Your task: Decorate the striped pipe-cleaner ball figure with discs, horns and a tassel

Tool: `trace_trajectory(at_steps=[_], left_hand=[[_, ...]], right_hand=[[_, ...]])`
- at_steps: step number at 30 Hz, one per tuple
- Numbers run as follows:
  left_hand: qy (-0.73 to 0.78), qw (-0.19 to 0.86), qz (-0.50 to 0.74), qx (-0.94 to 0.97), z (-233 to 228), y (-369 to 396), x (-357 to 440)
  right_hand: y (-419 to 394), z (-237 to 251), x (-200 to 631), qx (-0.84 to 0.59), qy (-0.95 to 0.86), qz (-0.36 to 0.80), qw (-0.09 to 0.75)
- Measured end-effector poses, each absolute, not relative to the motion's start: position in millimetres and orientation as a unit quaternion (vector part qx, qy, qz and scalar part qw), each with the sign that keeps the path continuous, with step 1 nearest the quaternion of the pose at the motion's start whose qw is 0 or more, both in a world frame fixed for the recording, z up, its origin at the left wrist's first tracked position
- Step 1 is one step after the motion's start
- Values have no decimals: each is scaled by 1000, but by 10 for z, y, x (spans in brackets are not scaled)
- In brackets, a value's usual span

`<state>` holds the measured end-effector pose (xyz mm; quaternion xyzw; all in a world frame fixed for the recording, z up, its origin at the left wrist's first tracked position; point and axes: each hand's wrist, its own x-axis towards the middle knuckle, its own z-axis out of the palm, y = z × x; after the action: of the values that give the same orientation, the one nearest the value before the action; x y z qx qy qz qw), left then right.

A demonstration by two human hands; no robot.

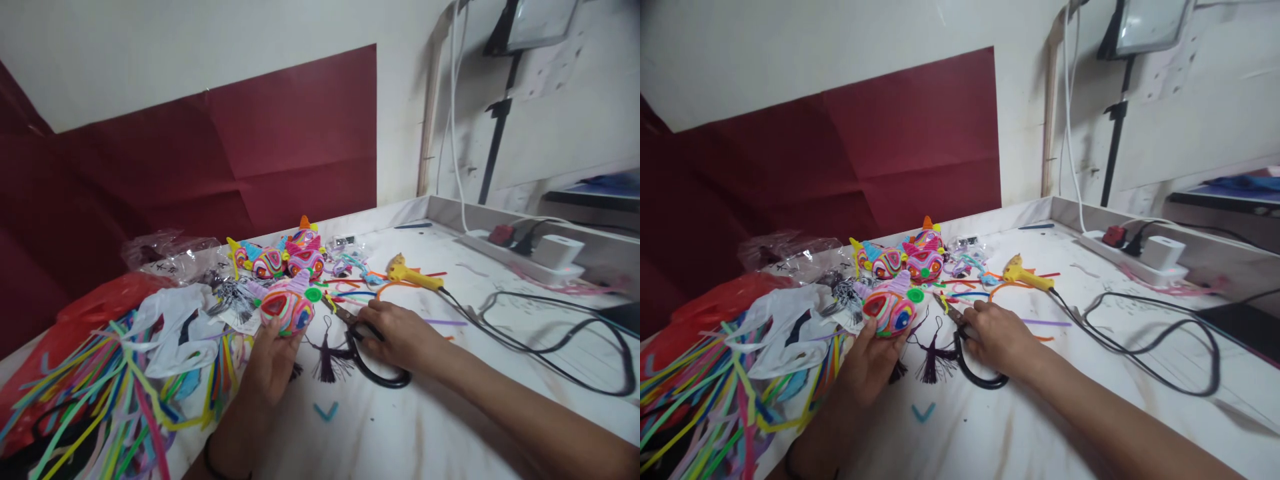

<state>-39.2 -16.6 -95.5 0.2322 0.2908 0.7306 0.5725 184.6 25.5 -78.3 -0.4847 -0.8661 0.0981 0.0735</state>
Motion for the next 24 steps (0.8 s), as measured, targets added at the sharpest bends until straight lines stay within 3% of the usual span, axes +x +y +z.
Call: trace_trajectory(at_steps=[3,13,20,24], left_hand=[[287,574,731,231,-976,-172,-400],[259,572,736,255,-935,-184,-362],[281,572,736,231,-938,-177,-360],[299,571,731,223,-925,-183,-347]], right_hand=[[262,-790,1845,-477,-867,99,105],[289,-826,1857,-492,-858,113,95],[334,-883,1875,-460,-847,155,215],[361,-931,1850,-426,-808,260,312]])
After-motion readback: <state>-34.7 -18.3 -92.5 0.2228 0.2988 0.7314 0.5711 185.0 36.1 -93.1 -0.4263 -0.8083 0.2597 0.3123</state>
